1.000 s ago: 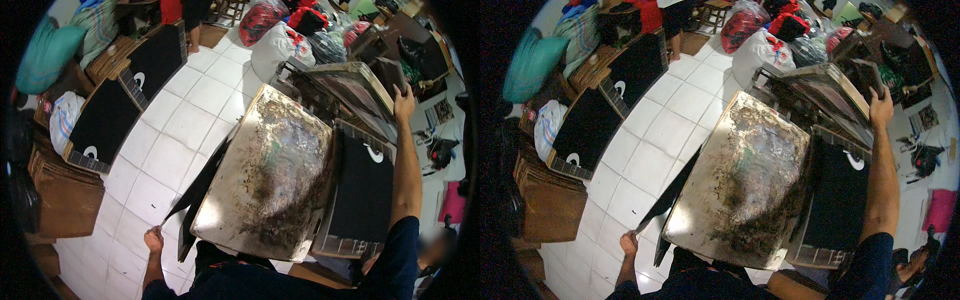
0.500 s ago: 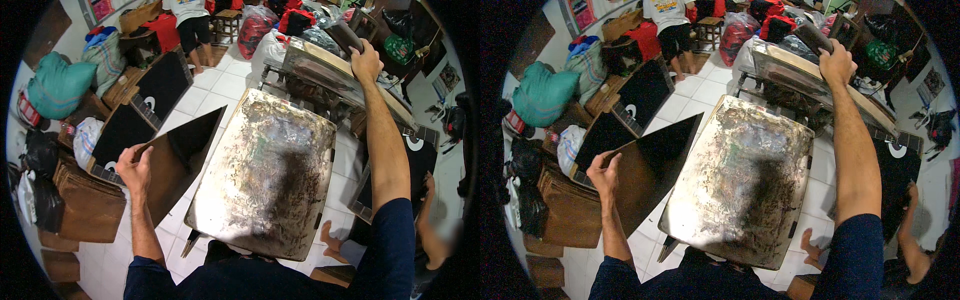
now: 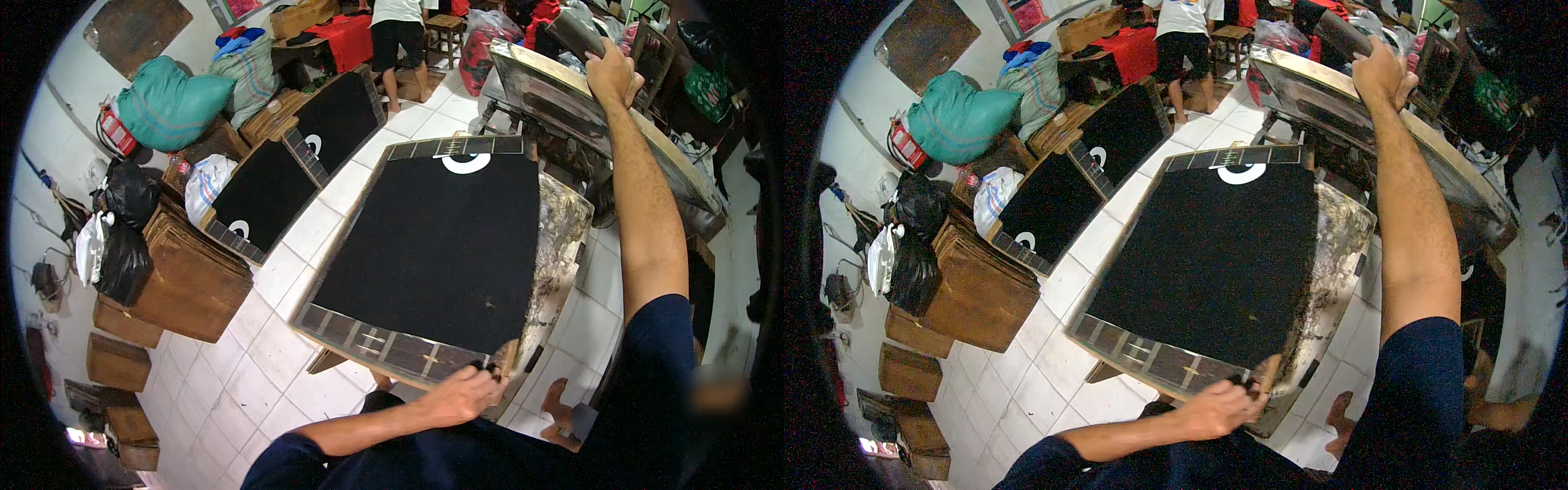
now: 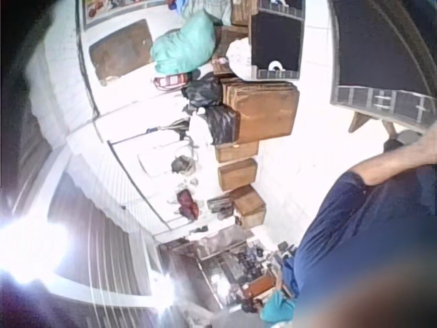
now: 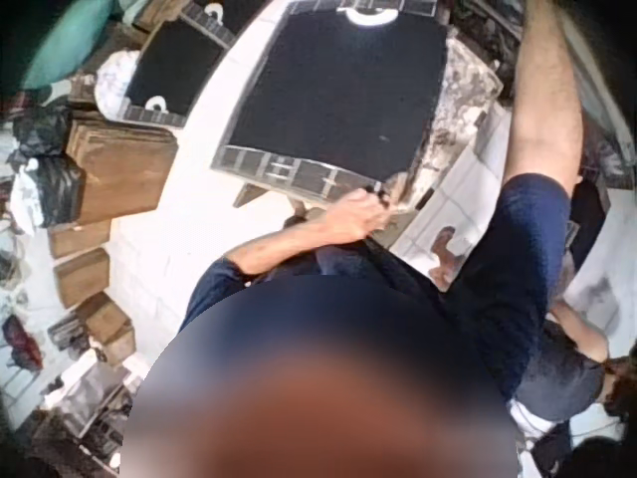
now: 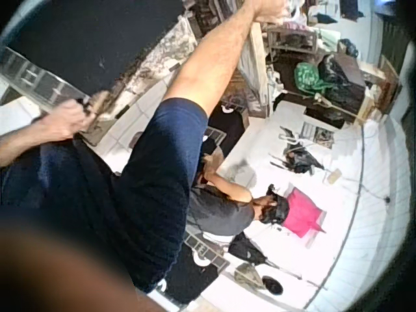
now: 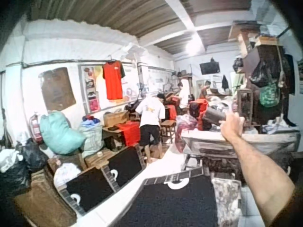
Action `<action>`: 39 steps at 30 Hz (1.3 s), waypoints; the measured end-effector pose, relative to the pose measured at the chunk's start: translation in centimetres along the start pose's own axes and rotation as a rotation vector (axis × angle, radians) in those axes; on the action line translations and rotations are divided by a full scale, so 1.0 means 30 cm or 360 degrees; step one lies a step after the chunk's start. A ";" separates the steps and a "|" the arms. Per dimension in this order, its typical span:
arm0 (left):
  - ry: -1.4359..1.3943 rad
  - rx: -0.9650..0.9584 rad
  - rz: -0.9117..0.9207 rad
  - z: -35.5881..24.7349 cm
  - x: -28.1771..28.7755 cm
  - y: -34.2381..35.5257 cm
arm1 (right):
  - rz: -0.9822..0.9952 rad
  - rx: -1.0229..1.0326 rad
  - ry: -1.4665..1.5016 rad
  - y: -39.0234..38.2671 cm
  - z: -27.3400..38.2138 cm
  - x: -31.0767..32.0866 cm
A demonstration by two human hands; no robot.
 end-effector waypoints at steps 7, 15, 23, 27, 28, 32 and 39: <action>-0.0631 0.0465 -0.0176 0.383 -0.053 -0.216 | 0.0165 -0.0046 -0.0088 -0.044 0.013 0.043; 0.0114 0.2547 -0.0804 1.299 0.406 -1.257 | 0.0253 -0.0120 -0.0165 -0.042 0.017 0.065; -0.0669 0.2275 -0.1271 1.344 0.377 -1.263 | 0.0110 -0.0134 -0.0305 -0.083 0.023 0.109; -0.1124 0.2095 -0.1473 1.151 0.401 -1.175 | 0.0084 -0.0143 -0.0383 -0.093 0.016 0.106; -0.1225 0.2150 -0.1542 1.124 0.403 -1.166 | 0.0161 -0.0162 -0.0408 -0.090 0.007 0.096; -0.1404 0.2009 -0.1569 1.150 0.364 -1.058 | 0.0111 -0.0144 -0.0390 -0.083 -0.003 0.094; -0.1109 0.2238 -0.1199 1.300 0.194 -1.097 | 0.0058 -0.0084 -0.0336 -0.109 0.028 0.119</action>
Point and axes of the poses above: each hand's wrist, its own y-axis towards the middle knuckle, its own x-axis out of the back of the hand, z = x × y, the point moved 7 cm from there along y, towards the middle knuckle, and after that the axes turned 14 degrees about -y, right-handed, at the moved point
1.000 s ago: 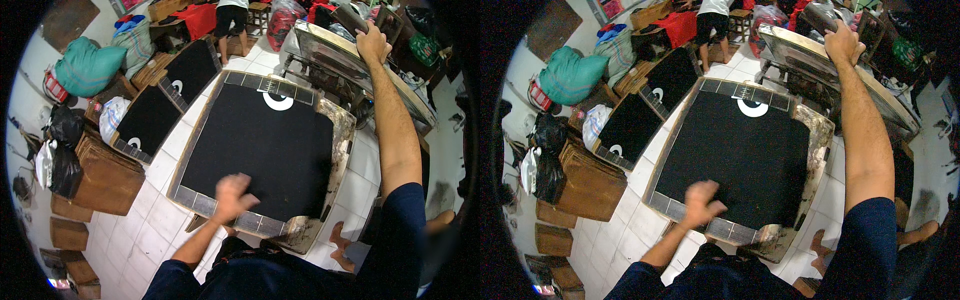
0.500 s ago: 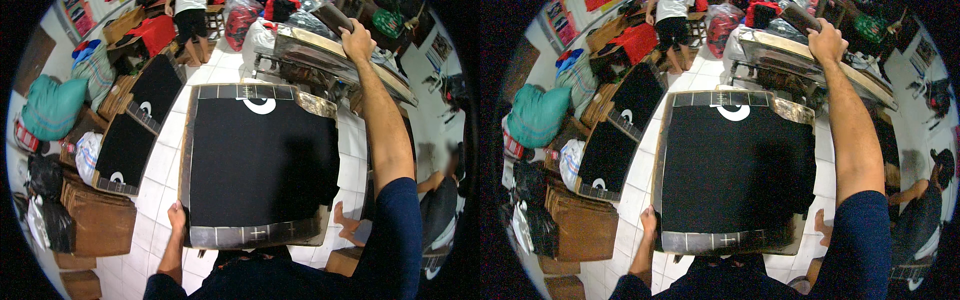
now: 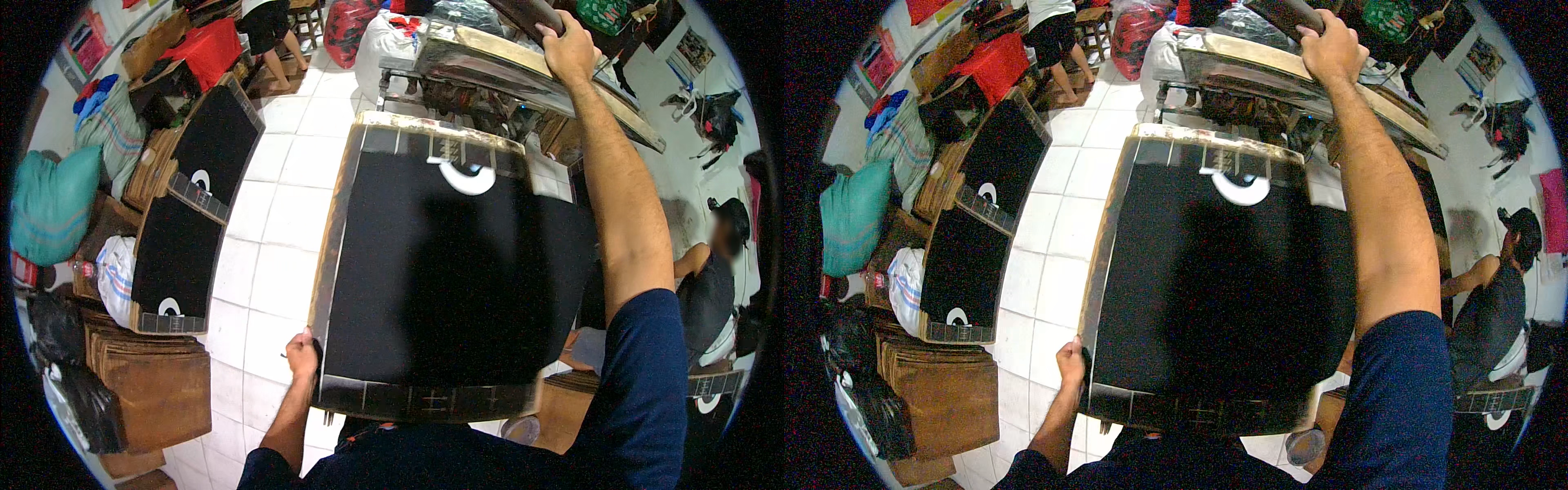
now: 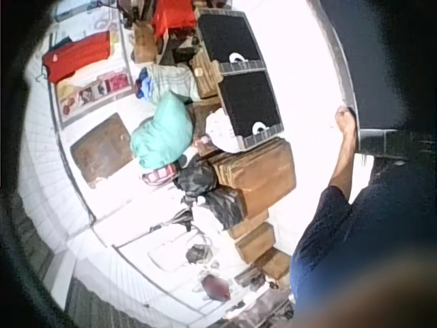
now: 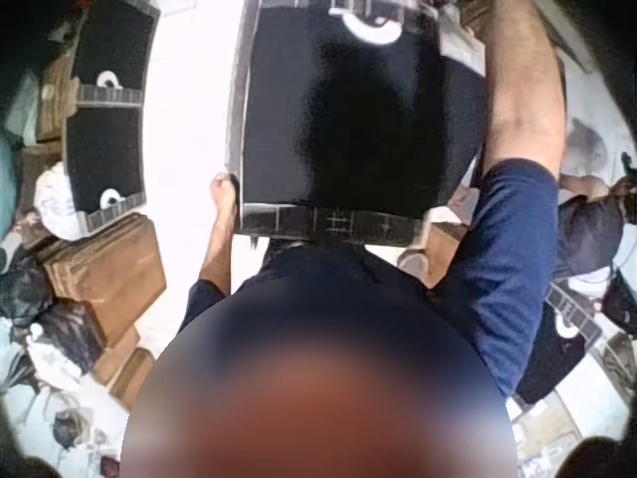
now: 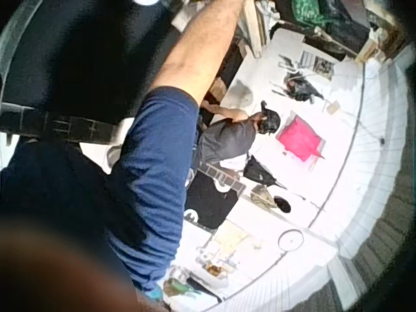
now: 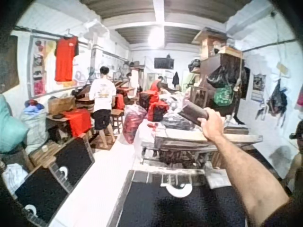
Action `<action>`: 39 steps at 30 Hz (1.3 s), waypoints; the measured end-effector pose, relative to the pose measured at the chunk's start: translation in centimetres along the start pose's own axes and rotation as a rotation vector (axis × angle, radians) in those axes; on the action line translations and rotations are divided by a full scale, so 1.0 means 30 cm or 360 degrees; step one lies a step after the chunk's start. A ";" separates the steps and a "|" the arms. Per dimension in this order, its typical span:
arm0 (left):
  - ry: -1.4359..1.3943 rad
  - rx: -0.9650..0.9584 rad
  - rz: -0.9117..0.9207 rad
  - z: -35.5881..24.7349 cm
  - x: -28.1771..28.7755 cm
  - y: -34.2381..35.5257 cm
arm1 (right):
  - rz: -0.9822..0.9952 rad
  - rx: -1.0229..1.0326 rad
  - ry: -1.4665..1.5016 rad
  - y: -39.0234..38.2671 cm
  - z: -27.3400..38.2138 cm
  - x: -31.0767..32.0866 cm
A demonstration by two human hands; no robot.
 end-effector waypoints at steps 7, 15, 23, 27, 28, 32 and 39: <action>0.0814 -0.0303 0.0467 -0.148 0.081 -0.057 | 0.0033 -0.0123 0.0139 0.013 0.012 0.046; 0.1062 -0.0310 0.0456 -0.219 -0.020 -0.051 | 0.0036 -0.0134 0.0068 0.113 0.032 0.052; 0.1086 -0.0245 0.0351 -0.277 -0.069 -0.047 | 0.0014 -0.0208 0.0145 0.204 0.031 0.058; 0.1076 -0.0263 0.0374 -0.316 -0.094 -0.039 | 0.0003 -0.0118 0.0211 0.243 0.036 0.057; 0.1097 -0.0246 0.0374 -0.316 -0.097 -0.037 | -0.0039 -0.0087 0.0278 0.249 0.036 0.061; 0.1046 -0.0318 0.0394 -0.306 -0.112 -0.043 | -0.0047 -0.0074 0.0258 0.288 0.034 0.051; 0.0947 -0.0270 0.0489 -0.240 -0.097 -0.012 | 0.0152 -0.0156 0.0085 0.341 0.015 0.009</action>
Point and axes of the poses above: each hand's wrist, its own y-axis towards the middle knuckle, its own x-axis out of the back of the hand, z = x × y, the point moved 7 cm from there along y, towards the middle knuckle, and after that the axes turned 14 degrees about -y, right-handed, at the moved point
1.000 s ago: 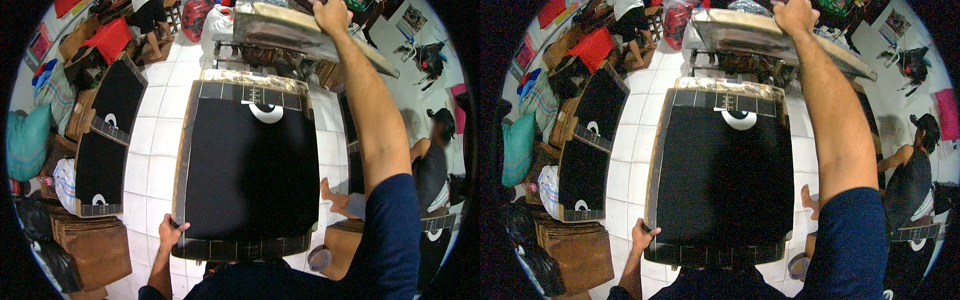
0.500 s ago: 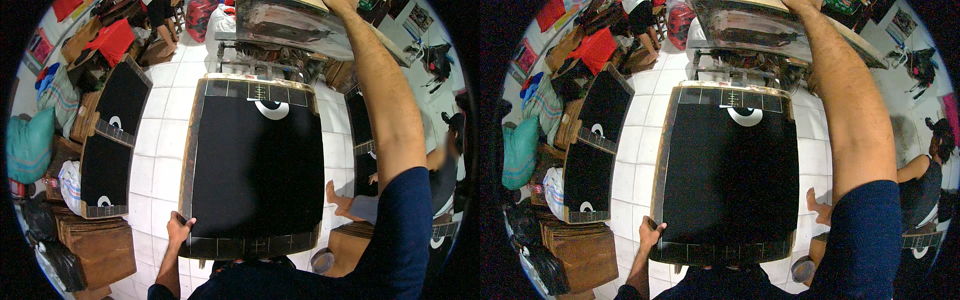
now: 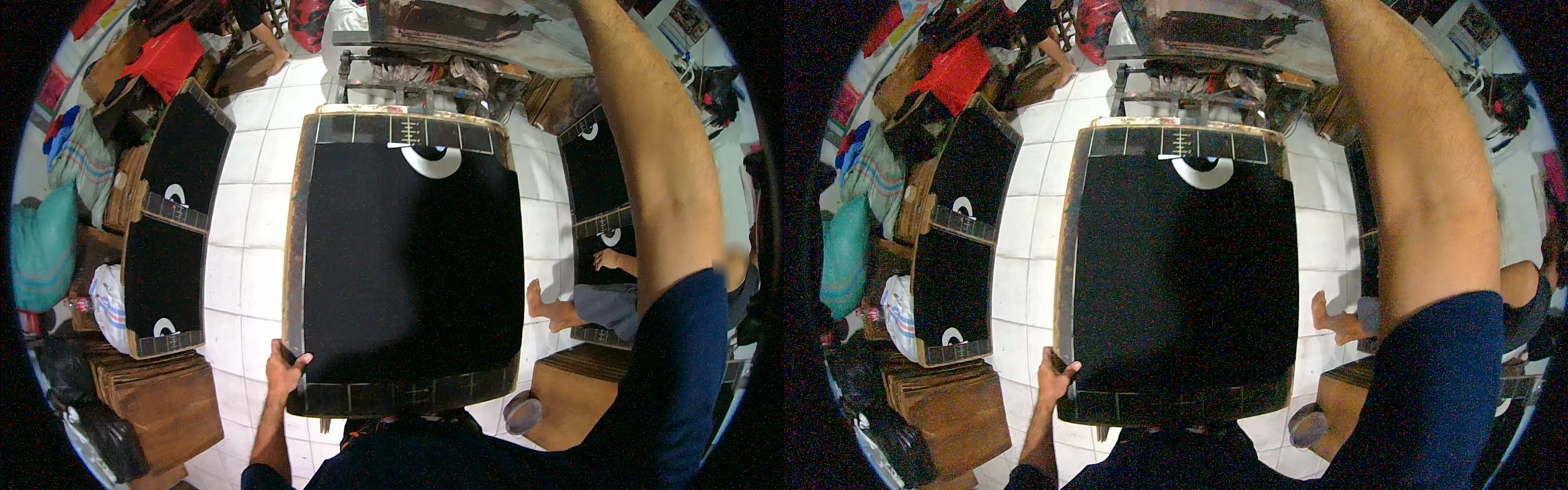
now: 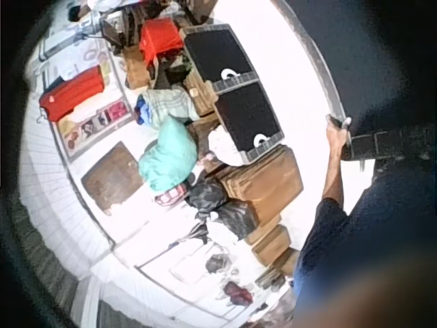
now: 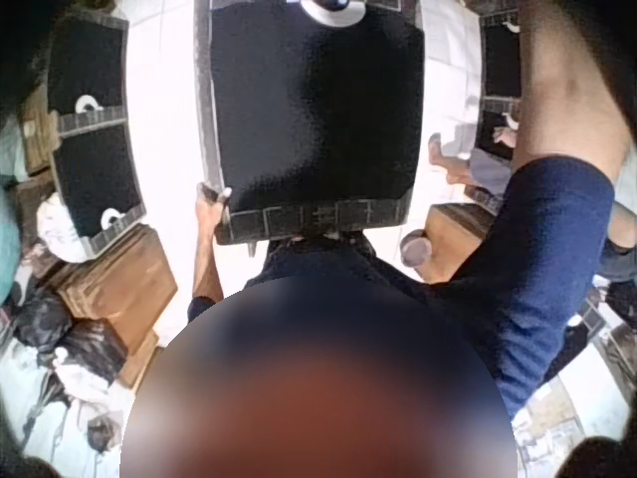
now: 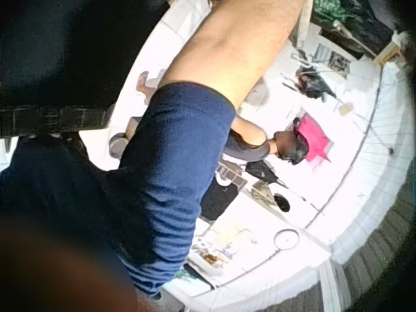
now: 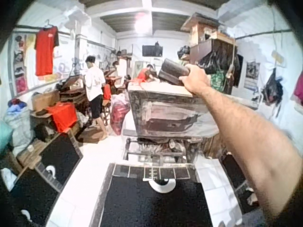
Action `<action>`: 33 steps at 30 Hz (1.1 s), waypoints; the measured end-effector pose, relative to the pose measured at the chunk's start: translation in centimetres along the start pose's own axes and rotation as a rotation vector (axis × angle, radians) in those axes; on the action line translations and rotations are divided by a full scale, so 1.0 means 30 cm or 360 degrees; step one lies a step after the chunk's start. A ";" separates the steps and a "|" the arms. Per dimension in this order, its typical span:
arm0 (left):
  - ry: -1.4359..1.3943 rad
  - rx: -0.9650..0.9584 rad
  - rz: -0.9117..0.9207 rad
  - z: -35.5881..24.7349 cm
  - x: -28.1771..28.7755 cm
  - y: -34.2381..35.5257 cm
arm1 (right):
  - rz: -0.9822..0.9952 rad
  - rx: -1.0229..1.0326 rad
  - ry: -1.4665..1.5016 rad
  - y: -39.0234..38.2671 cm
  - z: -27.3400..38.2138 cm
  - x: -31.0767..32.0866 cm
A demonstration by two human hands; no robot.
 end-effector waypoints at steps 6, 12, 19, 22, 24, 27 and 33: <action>0.0117 -0.0035 -0.0026 0.015 0.027 0.036 | 0.0010 -0.0020 -0.0026 0.026 0.013 -0.005; 0.0199 0.0093 -0.0132 0.028 0.003 0.019 | -0.0041 0.0022 0.0004 0.041 0.020 -0.008; 0.0345 -0.0078 -0.0156 0.044 -0.037 0.061 | -0.0050 0.0016 0.0012 0.088 0.023 -0.019; 0.0540 -0.0319 -0.0410 -0.100 -0.071 0.132 | 0.0006 0.0052 -0.0005 0.110 0.022 -0.035; 0.0626 -0.0436 -0.0432 -0.267 -0.159 0.227 | 0.0047 0.0060 0.0022 0.124 0.017 -0.050; 0.0665 -0.1143 -0.0411 -0.680 -0.397 0.439 | 0.0052 0.0074 0.0093 0.155 0.016 -0.064; 0.0673 -0.1176 -0.0028 -1.264 -0.963 0.969 | 0.0095 0.0089 0.0013 0.237 0.015 -0.111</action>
Point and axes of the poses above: each hand's wrist, its own y-axis towards the middle knuckle, its own x-axis out of the back of the hand, z = x × y, the point moved 7 cm from there along y, towards the middle knuckle, and after that the axes turned 14 degrees about -y, right-handed, at the moved point
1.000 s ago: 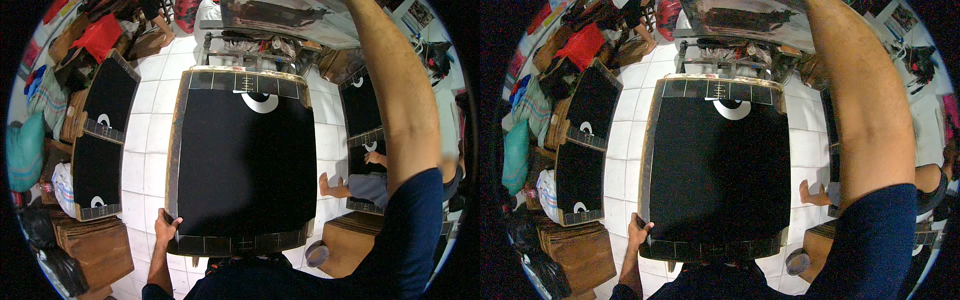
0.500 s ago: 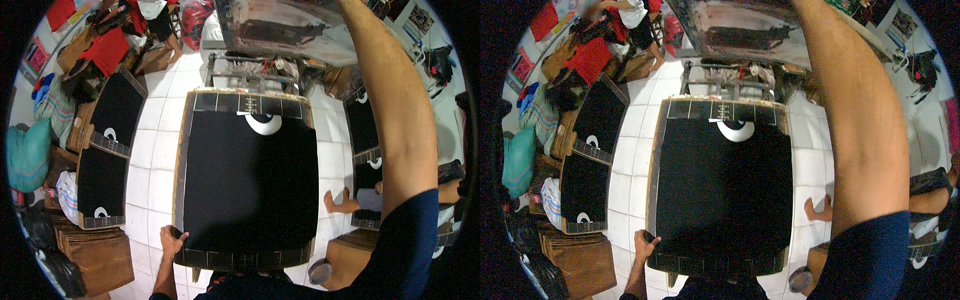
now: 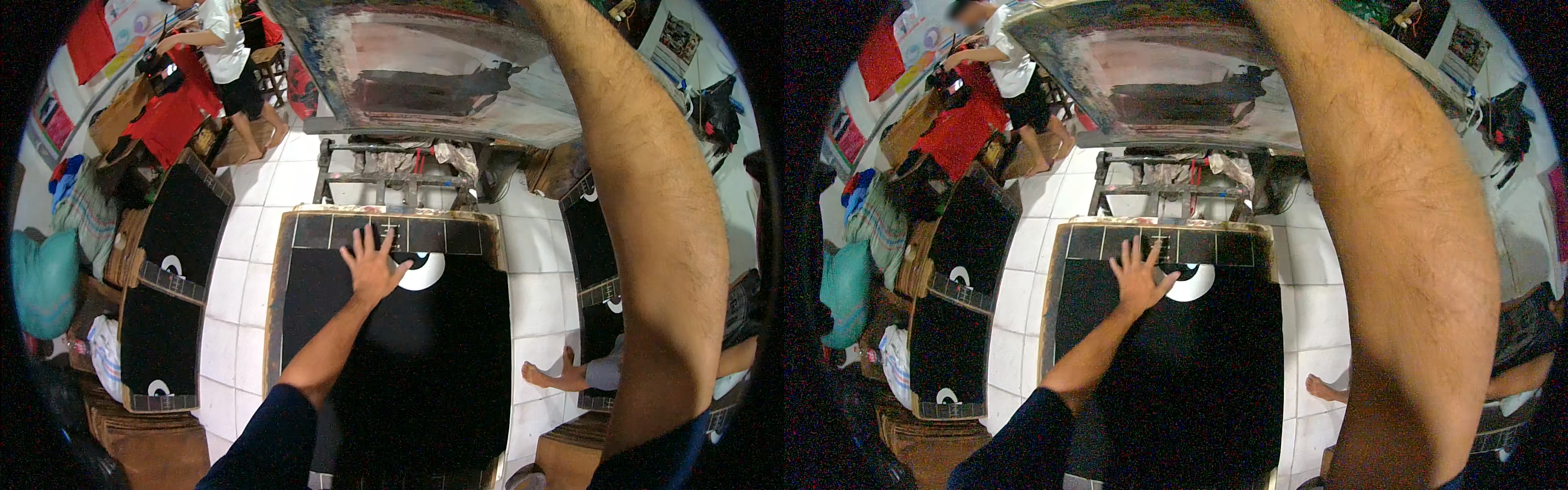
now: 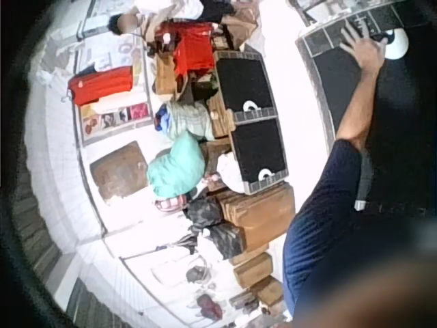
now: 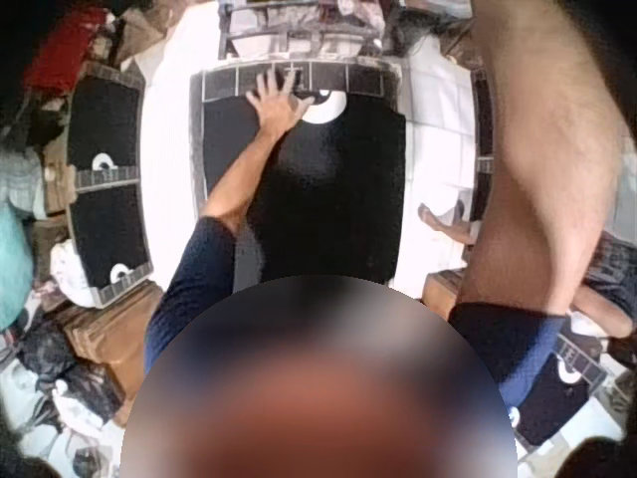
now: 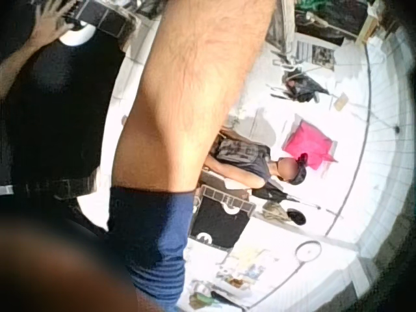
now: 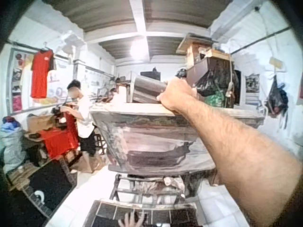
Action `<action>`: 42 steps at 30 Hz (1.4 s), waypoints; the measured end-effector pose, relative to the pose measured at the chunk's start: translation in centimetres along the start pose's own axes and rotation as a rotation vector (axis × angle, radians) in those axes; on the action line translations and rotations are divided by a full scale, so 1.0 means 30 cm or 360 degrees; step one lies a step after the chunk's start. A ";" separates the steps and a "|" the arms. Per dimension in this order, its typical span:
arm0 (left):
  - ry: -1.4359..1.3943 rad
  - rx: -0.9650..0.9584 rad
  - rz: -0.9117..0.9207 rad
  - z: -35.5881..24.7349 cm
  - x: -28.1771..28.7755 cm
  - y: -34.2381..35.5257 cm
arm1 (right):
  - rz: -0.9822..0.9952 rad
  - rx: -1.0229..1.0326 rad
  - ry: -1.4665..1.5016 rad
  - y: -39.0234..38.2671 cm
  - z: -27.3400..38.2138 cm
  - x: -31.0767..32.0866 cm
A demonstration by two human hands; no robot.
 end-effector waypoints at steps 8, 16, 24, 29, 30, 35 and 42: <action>0.0204 0.0360 0.0537 -0.009 -0.255 0.207 | -0.0226 0.0238 -0.0011 0.245 -0.006 -0.089; 0.0176 0.0333 0.0521 -0.024 -0.232 0.219 | -0.0257 0.0458 -0.0480 0.465 -0.014 -0.151; 0.0003 0.0266 0.0427 -0.006 -0.192 0.272 | -0.0350 0.0438 -0.0376 0.166 0.015 -0.062; -0.0822 0.0029 -0.0243 -0.090 0.140 0.157 | -0.0337 0.0143 0.0295 -0.276 -0.043 0.050; -0.1002 -0.0077 -0.0384 -0.137 0.243 0.070 | -0.0399 0.0179 0.0386 -0.371 -0.039 0.062; -0.3065 -0.0184 -0.0904 -0.364 0.598 -0.540 | -0.0623 0.0264 0.0336 -1.000 -0.042 0.083; -0.3201 0.1794 -0.0682 -0.100 0.270 -0.887 | 0.0072 0.0161 0.0384 -1.660 -0.010 -0.120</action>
Point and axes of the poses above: each hand's wrist, its own y-axis towards the middle knuckle, its own x-axis out of the back of the hand, z = x × y, the point moved 7 cm from there along y, towards the middle knuckle, and after that the axes turned 14 degrees about -y, right-handed, at the moved point
